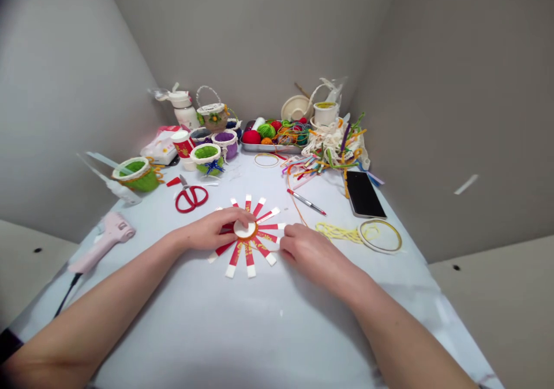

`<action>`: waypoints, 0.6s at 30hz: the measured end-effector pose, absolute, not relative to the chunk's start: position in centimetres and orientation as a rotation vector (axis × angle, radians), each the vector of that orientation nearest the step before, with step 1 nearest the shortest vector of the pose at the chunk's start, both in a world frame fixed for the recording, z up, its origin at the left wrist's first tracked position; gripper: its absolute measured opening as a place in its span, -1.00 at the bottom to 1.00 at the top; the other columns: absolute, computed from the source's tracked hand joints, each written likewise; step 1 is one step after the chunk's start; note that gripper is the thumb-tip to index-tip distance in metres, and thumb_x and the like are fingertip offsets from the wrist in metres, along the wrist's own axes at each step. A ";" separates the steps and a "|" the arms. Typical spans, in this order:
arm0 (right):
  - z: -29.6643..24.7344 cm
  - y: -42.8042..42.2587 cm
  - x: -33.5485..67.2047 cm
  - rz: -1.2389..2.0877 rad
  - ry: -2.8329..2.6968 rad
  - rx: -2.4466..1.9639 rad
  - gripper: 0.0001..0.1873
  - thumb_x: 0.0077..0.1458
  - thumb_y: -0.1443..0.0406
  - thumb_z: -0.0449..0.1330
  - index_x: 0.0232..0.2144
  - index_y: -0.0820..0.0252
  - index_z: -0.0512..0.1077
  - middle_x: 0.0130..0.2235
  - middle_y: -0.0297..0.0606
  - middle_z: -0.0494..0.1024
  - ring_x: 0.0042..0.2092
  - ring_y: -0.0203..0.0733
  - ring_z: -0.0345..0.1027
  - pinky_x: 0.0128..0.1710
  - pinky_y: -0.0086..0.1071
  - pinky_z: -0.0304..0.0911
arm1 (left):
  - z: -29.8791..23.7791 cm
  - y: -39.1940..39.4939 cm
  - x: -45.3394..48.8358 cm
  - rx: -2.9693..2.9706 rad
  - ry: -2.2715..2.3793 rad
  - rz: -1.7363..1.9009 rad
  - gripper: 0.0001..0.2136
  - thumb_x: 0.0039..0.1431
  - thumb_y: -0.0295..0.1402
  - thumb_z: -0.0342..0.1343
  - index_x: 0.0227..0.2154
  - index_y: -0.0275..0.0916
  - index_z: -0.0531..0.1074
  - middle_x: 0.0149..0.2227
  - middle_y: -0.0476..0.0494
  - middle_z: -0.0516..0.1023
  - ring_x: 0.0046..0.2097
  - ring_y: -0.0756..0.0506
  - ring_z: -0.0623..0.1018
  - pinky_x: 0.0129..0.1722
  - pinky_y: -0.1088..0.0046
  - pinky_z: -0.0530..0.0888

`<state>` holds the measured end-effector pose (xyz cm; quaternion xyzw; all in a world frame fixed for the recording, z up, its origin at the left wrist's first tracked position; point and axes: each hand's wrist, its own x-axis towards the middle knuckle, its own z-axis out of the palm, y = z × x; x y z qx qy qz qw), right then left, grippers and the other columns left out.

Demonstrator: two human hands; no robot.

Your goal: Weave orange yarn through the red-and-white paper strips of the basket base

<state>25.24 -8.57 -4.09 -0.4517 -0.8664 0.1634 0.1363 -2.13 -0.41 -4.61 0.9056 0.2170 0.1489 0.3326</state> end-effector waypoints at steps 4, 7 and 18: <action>-5.1 -6.9 24.9 0.455 -2.376 -1.412 -0.78 0.21 0.35 0.15 -0.49 0.17 0.46 -0.39 -0.25 0.43 -0.32 -0.21 0.32 -0.34 -0.37 0.15 | -4.4 -0.6 -1.9 2.356 0.564 0.396 -0.75 0.09 -0.57 0.04 -0.17 -0.21 0.37 0.06 -0.22 0.49 0.10 -0.16 0.47 0.10 0.25 0.41; -6.6 -5.8 24.4 0.353 -2.160 -1.562 -0.77 0.19 0.34 0.13 -0.51 0.17 0.43 -0.41 -0.26 0.43 -0.34 -0.20 0.31 -0.34 -0.36 0.16 | -4.4 -0.8 -1.7 2.357 0.570 0.401 -0.74 0.05 -0.59 0.04 -0.19 -0.21 0.37 0.05 -0.21 0.50 0.08 -0.16 0.48 0.09 0.26 0.41; -4.8 -14.5 26.7 0.648 -2.281 -1.441 -0.70 0.24 0.18 0.09 0.02 -0.13 0.41 0.04 -0.10 0.45 0.09 0.05 0.31 -0.04 -0.11 0.30 | -5.6 -1.0 -1.3 2.397 0.513 0.524 -0.76 0.07 -0.53 0.10 -0.18 -0.21 0.35 0.03 -0.25 0.49 0.09 -0.19 0.46 0.14 0.19 0.38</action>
